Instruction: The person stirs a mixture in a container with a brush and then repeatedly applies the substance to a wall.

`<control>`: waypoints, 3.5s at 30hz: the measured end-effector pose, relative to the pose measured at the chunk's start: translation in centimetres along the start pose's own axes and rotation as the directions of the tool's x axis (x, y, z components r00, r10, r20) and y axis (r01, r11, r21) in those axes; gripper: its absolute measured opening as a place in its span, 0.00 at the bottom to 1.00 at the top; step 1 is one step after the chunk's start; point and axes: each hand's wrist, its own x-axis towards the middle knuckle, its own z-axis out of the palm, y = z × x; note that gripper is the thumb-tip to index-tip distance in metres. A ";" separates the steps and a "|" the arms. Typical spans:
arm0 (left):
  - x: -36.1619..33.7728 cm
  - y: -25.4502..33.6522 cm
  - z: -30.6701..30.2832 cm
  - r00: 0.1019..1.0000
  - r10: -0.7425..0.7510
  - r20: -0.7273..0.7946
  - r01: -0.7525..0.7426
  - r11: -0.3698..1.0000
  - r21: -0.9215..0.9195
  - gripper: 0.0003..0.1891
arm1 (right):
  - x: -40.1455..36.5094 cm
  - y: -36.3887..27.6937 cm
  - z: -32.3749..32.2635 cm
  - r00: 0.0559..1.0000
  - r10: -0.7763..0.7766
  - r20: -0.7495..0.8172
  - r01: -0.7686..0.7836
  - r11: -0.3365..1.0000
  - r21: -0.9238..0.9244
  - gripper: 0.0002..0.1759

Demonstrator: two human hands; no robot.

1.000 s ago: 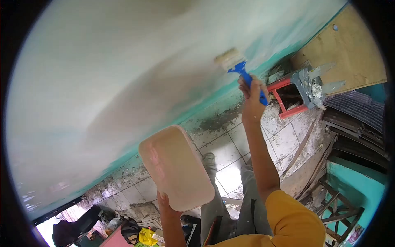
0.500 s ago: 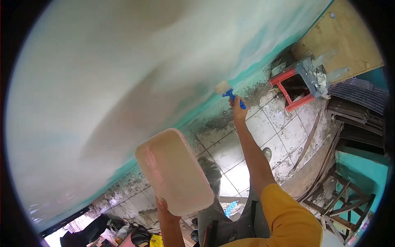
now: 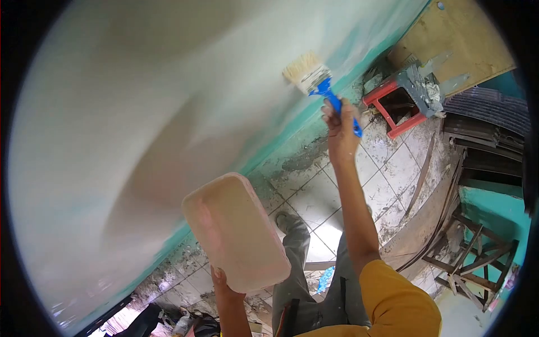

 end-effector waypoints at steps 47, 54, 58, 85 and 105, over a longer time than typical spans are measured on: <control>-4.6 0.5 -3.3 0.993 0.082 -0.083 -0.076 0.995 0.069 0.35 | -4.8 -2.2 2.4 0.998 0.043 -0.047 -0.052 0.978 -0.203 0.23; -5.1 1.1 -4.6 0.993 0.100 -0.064 -0.093 0.990 0.108 0.31 | -6.4 7.0 -1.0 0.998 0.066 -0.023 -0.066 0.997 0.028 0.24; -5.5 0.7 -6.7 0.992 0.092 -0.083 -0.087 0.994 0.071 0.31 | -8.3 15.7 -7.1 0.966 0.220 -0.140 -0.236 0.965 -0.115 0.24; -6.6 1.5 -10.5 0.991 0.106 -0.083 -0.103 0.994 0.033 0.36 | -11.9 17.9 -7.2 0.963 0.235 -0.128 -0.259 0.942 -0.216 0.23; -5.7 3.4 -12.1 0.993 0.050 -0.103 -0.047 0.998 0.034 0.37 | -13.6 8.9 1.2 0.989 0.131 0.068 -0.131 0.991 0.009 0.25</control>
